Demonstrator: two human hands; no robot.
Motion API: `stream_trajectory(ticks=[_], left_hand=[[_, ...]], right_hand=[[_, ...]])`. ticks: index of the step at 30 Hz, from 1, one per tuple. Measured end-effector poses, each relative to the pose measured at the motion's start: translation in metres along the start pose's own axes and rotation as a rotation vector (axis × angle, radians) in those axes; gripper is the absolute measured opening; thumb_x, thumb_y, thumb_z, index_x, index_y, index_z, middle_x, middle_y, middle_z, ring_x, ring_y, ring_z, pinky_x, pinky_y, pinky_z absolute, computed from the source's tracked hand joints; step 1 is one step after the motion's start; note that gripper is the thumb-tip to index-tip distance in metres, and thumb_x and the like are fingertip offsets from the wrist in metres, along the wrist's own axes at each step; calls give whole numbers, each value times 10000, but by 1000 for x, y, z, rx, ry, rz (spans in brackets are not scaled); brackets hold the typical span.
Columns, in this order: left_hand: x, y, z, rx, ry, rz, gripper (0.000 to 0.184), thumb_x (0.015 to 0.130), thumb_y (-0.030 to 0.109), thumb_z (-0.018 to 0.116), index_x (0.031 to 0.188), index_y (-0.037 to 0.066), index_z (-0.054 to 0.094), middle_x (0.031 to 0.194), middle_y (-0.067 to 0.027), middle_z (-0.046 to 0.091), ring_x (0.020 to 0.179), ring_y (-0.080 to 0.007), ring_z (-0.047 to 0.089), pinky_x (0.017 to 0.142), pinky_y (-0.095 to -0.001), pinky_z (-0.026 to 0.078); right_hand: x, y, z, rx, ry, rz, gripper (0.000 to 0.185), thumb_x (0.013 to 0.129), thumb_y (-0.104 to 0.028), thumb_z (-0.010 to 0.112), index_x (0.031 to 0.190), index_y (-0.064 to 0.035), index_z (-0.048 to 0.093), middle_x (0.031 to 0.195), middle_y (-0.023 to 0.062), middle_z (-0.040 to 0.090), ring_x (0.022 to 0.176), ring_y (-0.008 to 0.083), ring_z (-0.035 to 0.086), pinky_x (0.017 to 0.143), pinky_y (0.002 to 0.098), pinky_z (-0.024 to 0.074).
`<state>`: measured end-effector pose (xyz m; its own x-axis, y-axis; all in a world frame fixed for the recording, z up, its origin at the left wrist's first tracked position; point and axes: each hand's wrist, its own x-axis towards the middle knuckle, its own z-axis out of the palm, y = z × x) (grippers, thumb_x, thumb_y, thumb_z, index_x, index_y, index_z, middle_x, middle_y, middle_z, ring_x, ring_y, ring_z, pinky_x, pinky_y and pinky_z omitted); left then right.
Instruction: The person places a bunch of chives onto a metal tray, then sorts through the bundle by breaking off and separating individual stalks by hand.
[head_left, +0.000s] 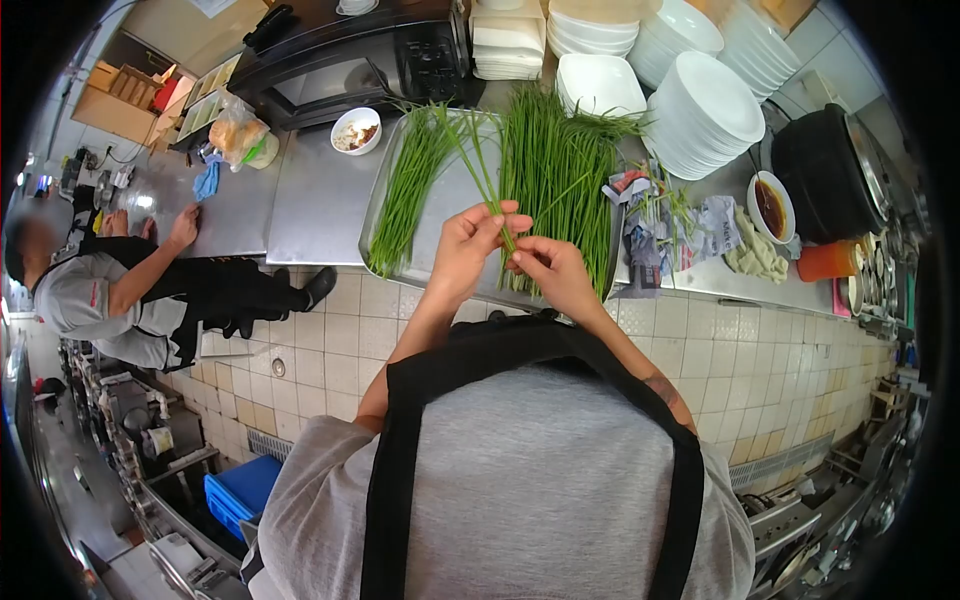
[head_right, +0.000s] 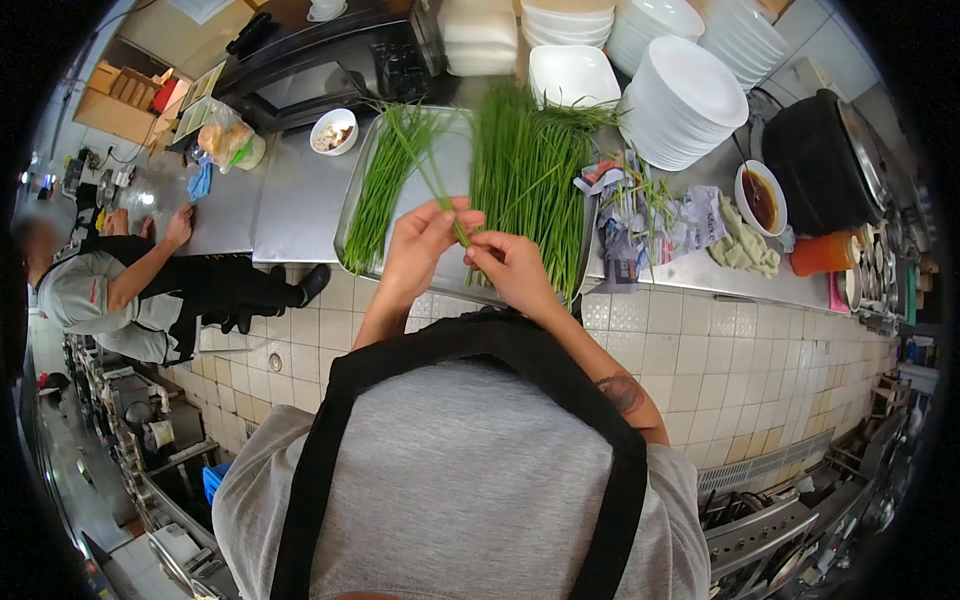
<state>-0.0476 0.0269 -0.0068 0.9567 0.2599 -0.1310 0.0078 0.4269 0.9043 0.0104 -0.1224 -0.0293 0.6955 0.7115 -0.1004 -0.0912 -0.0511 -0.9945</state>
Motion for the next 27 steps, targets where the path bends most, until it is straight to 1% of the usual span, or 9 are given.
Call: stream_trajectory(ticks=[4, 7, 10, 13, 16, 19, 22, 25, 27], left_hand=[[0, -2, 4, -62, 81, 19, 278, 939, 111, 430, 1137, -64, 515, 1031, -174, 618, 981, -247, 601, 883, -355, 472], [-3, -2, 6, -106, 100, 56, 261, 934, 104, 444, 1112, -70, 525, 1020, -180, 618, 993, -260, 599, 902, -370, 468], [-2, -10, 9, -93, 82, 182, 220, 924, 72, 462, 1067, -69, 552, 1021, -179, 617, 1001, -268, 596, 930, -381, 456], [-2, -17, 21, -88, 82, 304, 181, 912, 34, 473, 1026, -59, 578, 1011, -168, 626, 1004, -272, 594, 951, -387, 443], [-1, -20, 24, 48, 85, 352, 176, 912, 21, 468, 1015, -52, 590, 1013, -158, 629, 1012, -256, 590, 943, -363, 440], [-3, -21, 30, 154, 98, 429, 184, 910, 17, 468, 1031, -56, 586, 1005, -154, 633, 1014, -236, 588, 926, -336, 442], [-4, -25, 32, 134, 94, 437, 189, 912, 15, 460, 1033, -59, 585, 994, -151, 637, 1009, -220, 590, 906, -316, 446], [0, -17, 23, 198, 128, 467, 190, 917, 20, 452, 1014, -48, 602, 1012, -136, 638, 953, -172, 603, 855, -285, 464], [3, -5, 19, 96, 177, 382, 191, 923, 38, 455, 1023, -50, 592, 1002, -136, 638, 955, -175, 606, 859, -292, 470]], right_hand=[[1, -5, -3, -148, 9, -10, 153, 855, -112, 589, 887, 24, 651, 700, 13, 636, 614, 61, 556, 580, 213, 454], [5, 4, -6, -66, 99, -82, 170, 868, -119, 574, 890, 34, 647, 734, 22, 637, 634, 63, 544, 580, 211, 445], [12, 2, -9, 235, 200, -74, 190, 892, -134, 552, 896, 34, 642, 761, 24, 627, 667, 63, 540, 591, 204, 439], [13, -4, -8, 464, 258, 49, 193, 907, -153, 541, 901, 16, 633, 773, 21, 611, 679, 65, 531, 596, 204, 437], [13, -9, -6, 573, 283, 108, 179, 909, -172, 545, 905, -15, 630, 752, 2, 594, 647, 64, 520, 581, 203, 435], [13, -11, -3, 610, 315, 149, 182, 911, -185, 543, 901, -25, 629, 743, -9, 582, 636, 65, 512, 580, 207, 437], [13, -11, -2, 665, 325, 193, 182, 913, -191, 536, 895, -35, 628, 731, -21, 565, 621, 68, 501, 568, 213, 436], [15, -4, -5, 506, 225, 142, 173, 906, -166, 539, 913, -24, 637, 739, -13, 585, 639, 59, 513, 577, 203, 430], [11, -5, -5, 239, 191, -14, 170, 890, -142, 550, 916, -1, 642, 745, -3, 607, 648, 52, 522, 580, 192, 424]])
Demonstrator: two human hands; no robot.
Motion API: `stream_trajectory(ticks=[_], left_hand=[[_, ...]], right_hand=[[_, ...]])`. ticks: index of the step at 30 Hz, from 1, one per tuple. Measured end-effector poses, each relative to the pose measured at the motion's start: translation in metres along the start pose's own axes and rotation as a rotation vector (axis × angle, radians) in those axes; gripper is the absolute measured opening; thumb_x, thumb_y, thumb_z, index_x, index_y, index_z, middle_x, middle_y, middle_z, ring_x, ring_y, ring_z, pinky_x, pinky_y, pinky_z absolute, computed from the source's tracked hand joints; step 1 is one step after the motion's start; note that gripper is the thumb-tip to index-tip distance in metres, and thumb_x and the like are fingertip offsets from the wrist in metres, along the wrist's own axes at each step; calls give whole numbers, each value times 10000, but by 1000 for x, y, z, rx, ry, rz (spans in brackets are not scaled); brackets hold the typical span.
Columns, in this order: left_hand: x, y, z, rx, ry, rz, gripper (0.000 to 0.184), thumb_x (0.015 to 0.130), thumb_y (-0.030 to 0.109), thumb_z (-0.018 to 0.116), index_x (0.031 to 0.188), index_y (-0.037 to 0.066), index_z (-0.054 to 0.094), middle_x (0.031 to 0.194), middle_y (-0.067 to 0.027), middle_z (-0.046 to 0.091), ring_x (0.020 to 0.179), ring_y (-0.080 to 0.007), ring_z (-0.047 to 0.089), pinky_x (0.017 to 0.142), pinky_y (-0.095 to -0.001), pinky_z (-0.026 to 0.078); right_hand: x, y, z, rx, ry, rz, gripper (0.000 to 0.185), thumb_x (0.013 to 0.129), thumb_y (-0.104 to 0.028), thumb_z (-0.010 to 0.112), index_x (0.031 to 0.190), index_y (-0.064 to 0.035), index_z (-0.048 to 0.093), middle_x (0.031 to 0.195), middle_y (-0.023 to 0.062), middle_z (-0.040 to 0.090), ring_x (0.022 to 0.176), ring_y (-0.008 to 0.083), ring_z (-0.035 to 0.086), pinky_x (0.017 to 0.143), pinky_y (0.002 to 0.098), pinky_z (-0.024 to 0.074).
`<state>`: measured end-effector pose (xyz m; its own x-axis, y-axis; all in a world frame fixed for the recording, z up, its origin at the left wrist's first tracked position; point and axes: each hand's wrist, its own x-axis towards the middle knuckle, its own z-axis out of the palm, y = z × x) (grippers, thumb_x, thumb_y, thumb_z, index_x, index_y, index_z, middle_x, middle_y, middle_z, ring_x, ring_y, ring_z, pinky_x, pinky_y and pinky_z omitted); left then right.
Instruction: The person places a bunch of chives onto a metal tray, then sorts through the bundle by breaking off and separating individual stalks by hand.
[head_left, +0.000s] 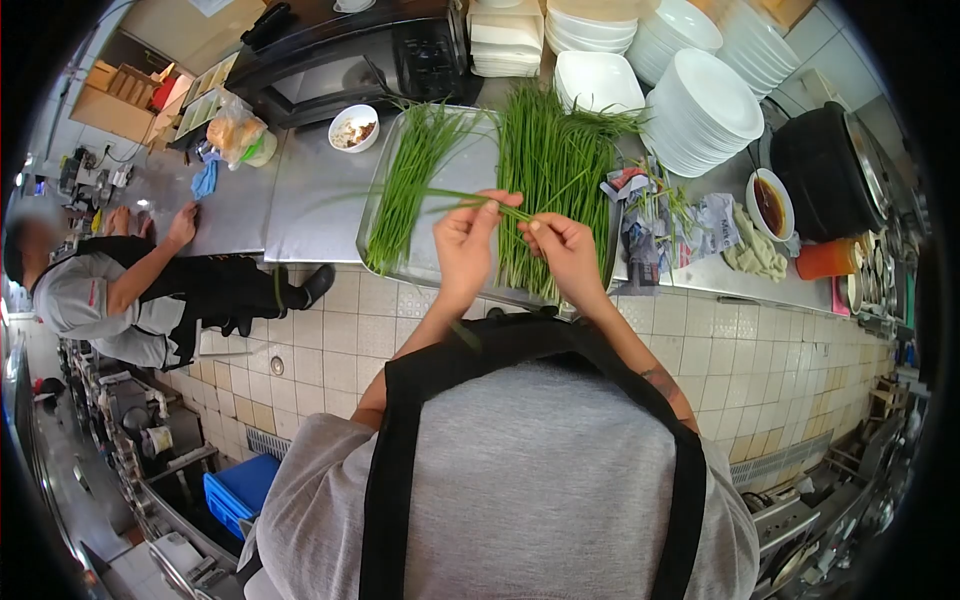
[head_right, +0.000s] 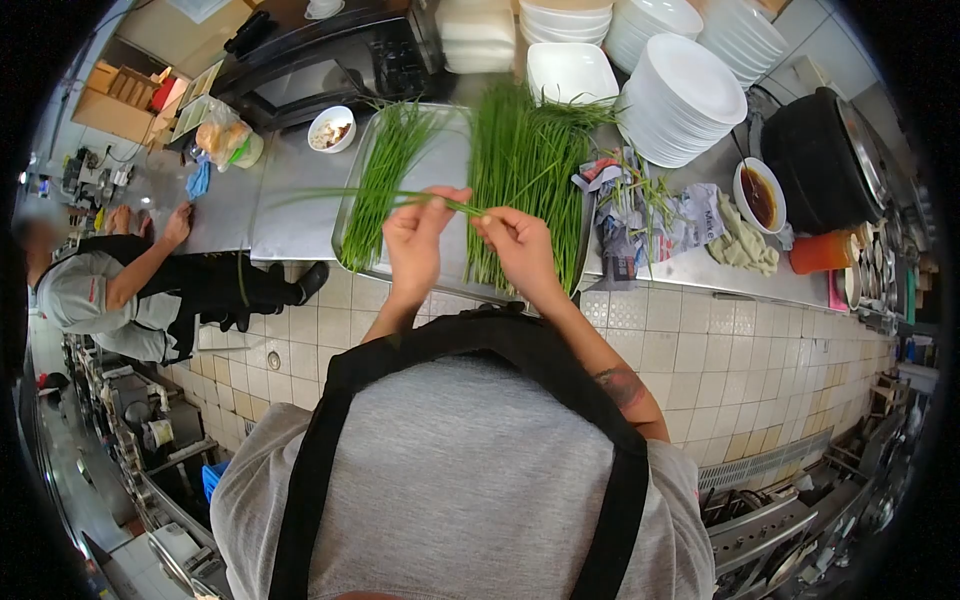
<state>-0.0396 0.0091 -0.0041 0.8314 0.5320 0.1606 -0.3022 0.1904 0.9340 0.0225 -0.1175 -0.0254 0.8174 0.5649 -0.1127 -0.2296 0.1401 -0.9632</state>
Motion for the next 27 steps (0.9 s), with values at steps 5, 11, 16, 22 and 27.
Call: stream_trajectory(ticks=[5, 11, 16, 22, 27], left_hand=[[-2, 5, -2, -135, 32, -109, 178, 921, 62, 472, 994, -58, 581, 995, -156, 625, 992, -249, 597, 921, -380, 465], [-15, -5, 12, -141, -21, -29, 187, 926, 65, 461, 987, -65, 580, 985, -154, 620, 990, -265, 598, 921, -389, 466], [-15, 14, 16, -53, 16, 47, 191, 920, 55, 459, 995, -65, 586, 969, -159, 631, 961, -244, 613, 885, -359, 489], [24, 12, -46, 121, 64, -241, 173, 892, 31, 496, 955, -82, 610, 883, -129, 663, 802, -178, 649, 724, -295, 533], [36, -27, -142, 972, 63, -374, 215, 780, 84, 615, 936, -63, 610, 793, -173, 660, 722, -320, 646, 685, -353, 524]], right_hand=[[-1, -11, -1, -369, -11, -160, 175, 842, -91, 559, 894, 54, 643, 751, 28, 637, 648, 45, 533, 576, 181, 416], [11, 2, -3, 105, 138, -7, 173, 828, -94, 516, 831, 26, 641, 696, 29, 594, 586, 72, 499, 513, 223, 406], [19, 8, -21, 414, 373, 190, 147, 836, -114, 525, 832, -2, 621, 694, 9, 542, 554, 81, 469, 498, 218, 395], [43, 5, -120, -115, 512, -210, 290, 842, -175, 592, 1048, 28, 608, 821, 47, 600, 655, 129, 546, 590, 241, 454], [36, 2, -164, -1161, 779, -429, 556, 741, -217, 695, 1187, 59, 510, 1127, 278, 507, 1060, 411, 494, 918, 431, 390]])
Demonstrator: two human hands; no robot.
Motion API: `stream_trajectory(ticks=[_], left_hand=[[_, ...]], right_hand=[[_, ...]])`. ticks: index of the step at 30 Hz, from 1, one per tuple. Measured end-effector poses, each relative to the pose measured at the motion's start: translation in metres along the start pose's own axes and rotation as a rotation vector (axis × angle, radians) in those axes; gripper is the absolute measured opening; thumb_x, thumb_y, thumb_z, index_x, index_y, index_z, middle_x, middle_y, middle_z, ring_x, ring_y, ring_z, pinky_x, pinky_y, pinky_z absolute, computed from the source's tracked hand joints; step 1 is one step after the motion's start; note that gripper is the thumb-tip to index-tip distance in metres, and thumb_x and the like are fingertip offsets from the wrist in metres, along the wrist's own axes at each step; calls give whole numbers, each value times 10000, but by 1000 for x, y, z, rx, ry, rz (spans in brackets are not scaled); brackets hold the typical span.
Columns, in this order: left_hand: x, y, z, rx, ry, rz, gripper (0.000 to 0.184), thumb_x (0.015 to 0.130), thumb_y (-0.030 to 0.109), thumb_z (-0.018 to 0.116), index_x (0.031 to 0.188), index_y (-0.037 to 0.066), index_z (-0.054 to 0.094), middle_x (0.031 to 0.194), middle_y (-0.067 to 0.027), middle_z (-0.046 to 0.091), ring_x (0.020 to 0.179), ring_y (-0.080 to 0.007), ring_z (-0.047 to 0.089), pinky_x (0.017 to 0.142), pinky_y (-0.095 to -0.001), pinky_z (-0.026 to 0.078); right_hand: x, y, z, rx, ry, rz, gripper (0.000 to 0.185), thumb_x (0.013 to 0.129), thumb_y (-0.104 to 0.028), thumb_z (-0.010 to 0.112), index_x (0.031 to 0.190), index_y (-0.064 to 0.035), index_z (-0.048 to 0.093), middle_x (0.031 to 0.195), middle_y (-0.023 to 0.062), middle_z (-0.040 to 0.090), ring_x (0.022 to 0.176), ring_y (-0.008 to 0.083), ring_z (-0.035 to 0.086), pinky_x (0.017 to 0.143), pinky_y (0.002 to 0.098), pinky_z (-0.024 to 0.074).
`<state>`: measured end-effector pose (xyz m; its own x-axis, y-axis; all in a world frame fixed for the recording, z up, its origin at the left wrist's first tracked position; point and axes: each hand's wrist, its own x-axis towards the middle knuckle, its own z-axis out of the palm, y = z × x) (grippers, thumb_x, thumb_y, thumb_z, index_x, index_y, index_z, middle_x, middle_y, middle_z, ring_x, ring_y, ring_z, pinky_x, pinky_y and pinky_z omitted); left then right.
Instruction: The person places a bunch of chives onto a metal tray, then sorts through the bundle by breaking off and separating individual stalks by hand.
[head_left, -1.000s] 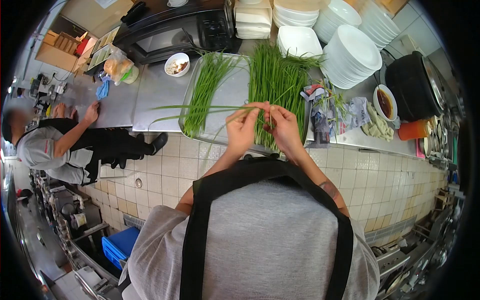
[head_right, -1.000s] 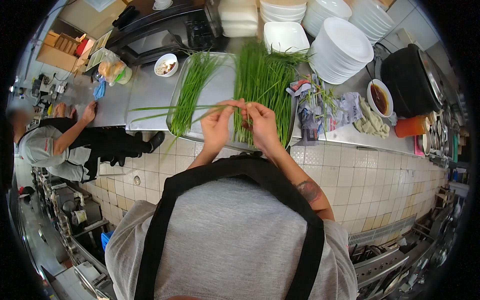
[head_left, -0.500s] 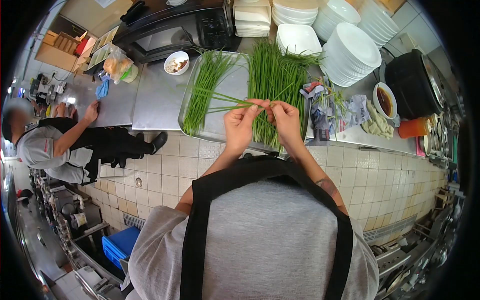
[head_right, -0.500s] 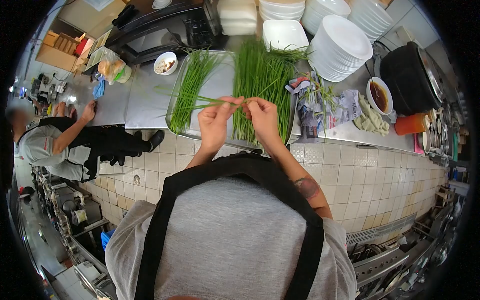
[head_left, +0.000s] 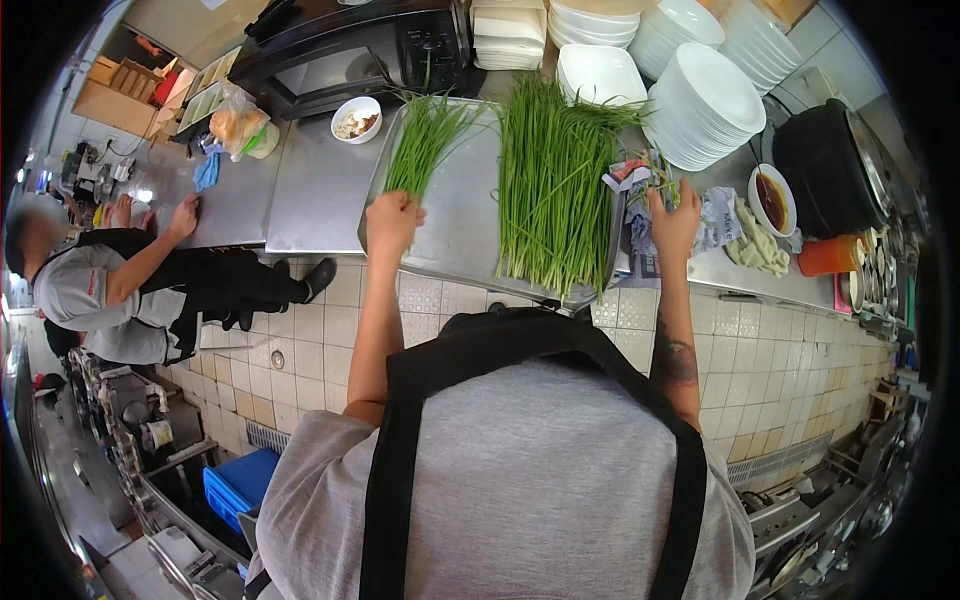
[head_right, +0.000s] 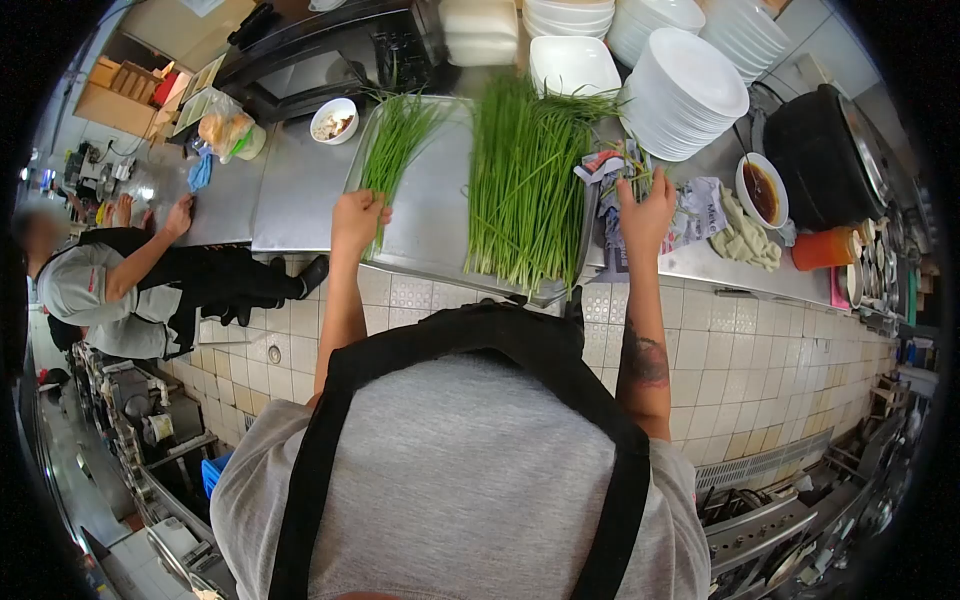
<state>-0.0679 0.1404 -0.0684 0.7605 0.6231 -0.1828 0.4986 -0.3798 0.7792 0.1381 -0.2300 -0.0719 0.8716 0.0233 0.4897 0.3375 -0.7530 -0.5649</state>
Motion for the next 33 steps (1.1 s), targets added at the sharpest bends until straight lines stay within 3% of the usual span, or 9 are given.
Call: stream_trajectory(ticks=[4, 10, 15, 22, 25, 27, 29, 32, 33], left_hand=[[0, -29, 4, 400, 279, 83, 283, 692, 132, 689, 915, -26, 616, 810, -228, 628, 741, -423, 597, 696, -430, 498], [-23, 11, 26, 433, 505, 326, 275, 661, 160, 727, 852, -12, 629, 894, -223, 598, 793, -391, 597, 702, -433, 488], [-35, 16, 68, 346, 72, 226, 226, 650, 185, 726, 769, 5, 658, 832, -205, 617, 782, -358, 607, 710, -411, 489], [-53, 14, 116, 340, -140, 255, 176, 669, 200, 701, 727, 36, 676, 753, -175, 641, 736, -333, 628, 672, -397, 497], [-48, 9, 121, 328, -152, 213, 167, 669, 200, 696, 733, 46, 680, 713, -163, 639, 705, -348, 624, 652, -409, 494], [-45, 6, 113, 252, -186, 196, 171, 675, 195, 704, 716, 32, 673, 661, -143, 634, 654, -298, 625, 607, -371, 489], [-40, 1, 101, 124, -260, 115, 173, 693, 186, 705, 718, 20, 663, 623, -108, 619, 601, -230, 604, 559, -324, 471], [-37, -2, 81, -190, -450, -99, 155, 739, 154, 691, 765, 8, 645, 617, -43, 581, 547, -118, 532, 500, -245, 421], [-41, 8, 68, -323, -523, -166, 140, 755, 135, 684, 791, 8, 639, 633, -27, 568, 547, -91, 506, 492, -224, 402]], right_hand=[[-25, -24, -5, 97, -77, -177, 392, 734, -163, 695, 1069, 6, 578, 1036, 208, 566, 993, 373, 529, 860, 412, 418], [-69, -95, -4, 250, -611, -301, 149, 694, -139, 718, 750, -37, 626, 807, 120, 578, 764, 306, 588, 671, 376, 472], [-90, -93, 9, 74, -668, -280, 162, 684, -163, 724, 723, -36, 633, 737, 123, 593, 686, 311, 597, 621, 379, 477], [-74, -79, 10, 739, -914, 348, 92, 808, -94, 659, 796, -5, 640, 692, -27, 598, 614, 20, 499, 530, 183, 371], [-58, -67, 4, 754, -728, 271, 144, 775, -138, 690, 798, -1, 652, 632, 20, 610, 564, 61, 527, 519, 220, 410], [-39, -45, 0, 575, -472, 109, 145, 772, -127, 682, 845, -5, 658, 639, 41, 618, 570, 81, 545, 534, 227, 422], [-15, -48, -28, 326, -324, 206, 180, 761, -133, 684, 885, -5, 657, 705, 90, 640, 623, 136, 595, 581, 261, 459], [2, -26, -35, -165, 65, -251, 205, 762, -154, 684, 893, 2, 656, 784, 128, 650, 689, 187, 624, 625, 298, 478], [1, -27, -34, -121, 13, -239, 217, 761, -162, 686, 898, 3, 655, 805, 134, 651, 704, 199, 627, 635, 306, 481]])
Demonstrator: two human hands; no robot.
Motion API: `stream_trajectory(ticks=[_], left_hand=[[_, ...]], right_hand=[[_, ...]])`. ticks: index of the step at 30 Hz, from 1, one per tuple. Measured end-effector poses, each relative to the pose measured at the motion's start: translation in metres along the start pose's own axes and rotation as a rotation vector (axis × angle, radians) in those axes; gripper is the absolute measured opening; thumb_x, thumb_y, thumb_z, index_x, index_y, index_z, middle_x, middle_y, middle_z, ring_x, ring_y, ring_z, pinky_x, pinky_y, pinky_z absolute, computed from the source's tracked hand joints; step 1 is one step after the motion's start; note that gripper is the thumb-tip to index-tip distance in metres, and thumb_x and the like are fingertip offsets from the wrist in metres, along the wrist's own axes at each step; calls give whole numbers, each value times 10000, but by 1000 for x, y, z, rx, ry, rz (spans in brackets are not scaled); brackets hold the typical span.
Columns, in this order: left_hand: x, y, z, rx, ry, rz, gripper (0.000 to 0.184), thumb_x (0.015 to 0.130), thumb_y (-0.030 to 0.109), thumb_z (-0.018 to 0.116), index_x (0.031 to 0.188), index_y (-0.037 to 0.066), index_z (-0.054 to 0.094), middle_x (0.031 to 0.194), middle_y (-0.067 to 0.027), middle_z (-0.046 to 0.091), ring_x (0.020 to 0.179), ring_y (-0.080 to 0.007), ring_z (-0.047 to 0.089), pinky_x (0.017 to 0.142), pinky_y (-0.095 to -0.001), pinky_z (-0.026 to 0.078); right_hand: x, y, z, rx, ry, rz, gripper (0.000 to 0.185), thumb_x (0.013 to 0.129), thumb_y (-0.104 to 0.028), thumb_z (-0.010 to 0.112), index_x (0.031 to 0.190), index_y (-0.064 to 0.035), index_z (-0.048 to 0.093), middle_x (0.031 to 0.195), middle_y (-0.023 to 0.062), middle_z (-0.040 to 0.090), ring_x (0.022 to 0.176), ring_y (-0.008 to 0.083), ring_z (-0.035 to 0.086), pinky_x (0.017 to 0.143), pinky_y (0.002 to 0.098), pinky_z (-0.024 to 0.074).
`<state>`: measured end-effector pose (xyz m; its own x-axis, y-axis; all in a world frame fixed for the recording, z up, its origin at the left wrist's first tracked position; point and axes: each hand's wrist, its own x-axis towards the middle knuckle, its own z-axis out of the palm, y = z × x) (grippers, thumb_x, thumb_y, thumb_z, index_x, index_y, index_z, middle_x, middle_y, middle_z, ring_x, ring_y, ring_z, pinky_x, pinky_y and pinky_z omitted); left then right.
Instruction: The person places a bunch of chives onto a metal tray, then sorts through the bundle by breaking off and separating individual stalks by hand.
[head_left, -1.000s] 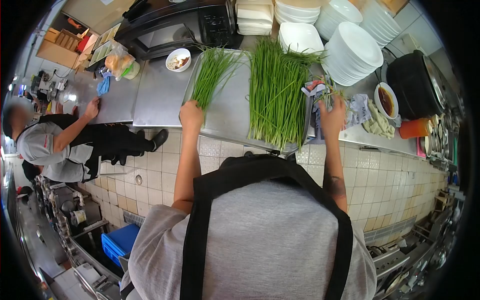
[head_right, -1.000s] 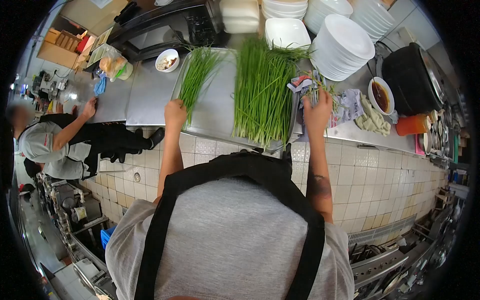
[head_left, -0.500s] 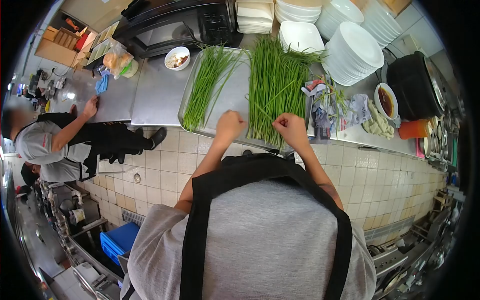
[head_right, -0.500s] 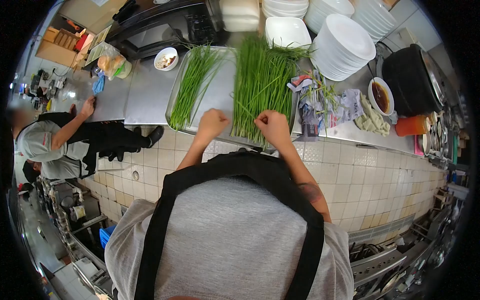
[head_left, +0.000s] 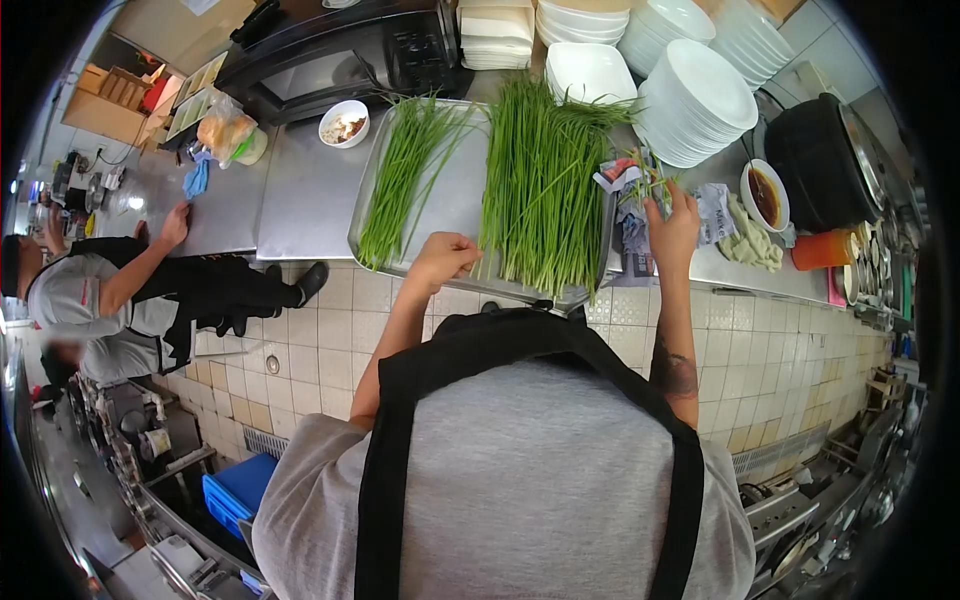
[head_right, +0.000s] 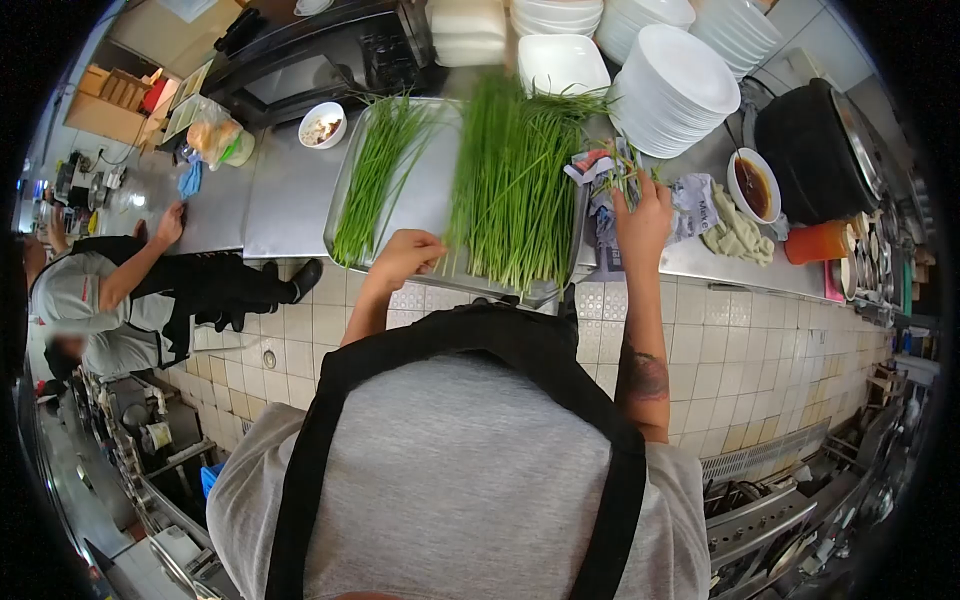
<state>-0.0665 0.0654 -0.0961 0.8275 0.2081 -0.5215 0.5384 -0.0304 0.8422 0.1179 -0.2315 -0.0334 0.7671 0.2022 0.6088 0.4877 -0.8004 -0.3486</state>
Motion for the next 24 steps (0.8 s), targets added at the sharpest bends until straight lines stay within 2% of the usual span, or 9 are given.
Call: stream_trajectory(ticks=[2, 4, 6, 8, 13, 16, 19, 22, 24], left_hand=[[-12, 12, -3, -210, -106, -8, 112, 777, 91, 667, 848, 15, 623, 674, -4, 562, 557, -65, 484, 493, -199, 388], [-19, 18, -3, -344, -169, 61, 125, 790, 39, 648, 908, 30, 606, 723, 10, 577, 579, -65, 495, 512, -190, 398], [-30, 33, 6, -478, -149, 85, 166, 781, 16, 656, 932, 37, 591, 765, -1, 593, 616, -66, 515, 544, -190, 412], [-36, 44, 14, -576, -165, 107, 193, 780, 3, 655, 952, 44, 578, 797, -8, 605, 650, -67, 530, 573, -191, 424], [-35, 39, 21, -685, -290, 166, 235, 819, -20, 598, 1040, 52, 566, 889, -27, 628, 751, -88, 562, 637, -210, 449], [-36, 36, 24, -575, -259, 230, 230, 817, -26, 591, 1034, 44, 557, 890, -36, 627, 750, -95, 565, 643, -219, 453], [-41, 43, 23, -570, -257, 257, 218, 808, -35, 593, 1010, 38, 552, 889, -44, 626, 741, -101, 566, 644, -224, 456], [-47, 52, 23, -513, -211, 353, 189, 793, -40, 610, 955, 42, 555, 819, -33, 619, 709, -93, 570, 628, -226, 463], [-49, 56, 23, -413, -252, 352, 210, 793, -41, 603, 981, 34, 548, 855, -52, 627, 737, -106, 574, 643, -238, 462]], right_hand=[[-6, -9, 5, 101, -95, 15, 241, 758, -179, 691, 909, 5, 655, 847, 145, 653, 732, 224, 633, 654, 322, 487], [-19, -35, 11, 552, -417, 132, 245, 774, -199, 681, 914, 1, 658, 804, 130, 649, 701, 186, 621, 634, 298, 479], [-32, -62, 20, 710, -823, 189, 234, 801, -221, 662, 910, -14, 664, 769, 91, 646, 672, 126, 592, 617, 266, 467], [-48, -89, 29, 919, -1041, 284, 227, 844, -215, 627, 910, 0, 659, 771, 8, 631, 704, 77, 554, 637, 226, 444], [-56, -128, 17, 1211, -1117, 683, 187, 860, -238, 616, 891, -57, 648, 743, -37, 593, 665, 44, 499, 606, 191, 395], [-58, -124, 24, 1268, -1098, 735, 164, 857, -257, 622, 838, -95, 643, 756, -42, 588, 662, 28, 485, 585, 182, 376], [-52, -117, 21, 1247, -1197, 638, 181, 855, -280, 628, 896, -104, 628, 781, -41, 590, 670, 36, 491, 588, 187, 385], [-42, -124, 5, 1318, -1103, 897, 250, 838, -277, 646, 972, -71, 601, 755, -12, 601, 641, 50, 519, 537, 187, 366], [-41, -128, 0, 1344, -1178, 851, 262, 847, -275, 637, 1019, -86, 579, 796, -17, 593, 659, 54, 509, 575, 193, 388]])
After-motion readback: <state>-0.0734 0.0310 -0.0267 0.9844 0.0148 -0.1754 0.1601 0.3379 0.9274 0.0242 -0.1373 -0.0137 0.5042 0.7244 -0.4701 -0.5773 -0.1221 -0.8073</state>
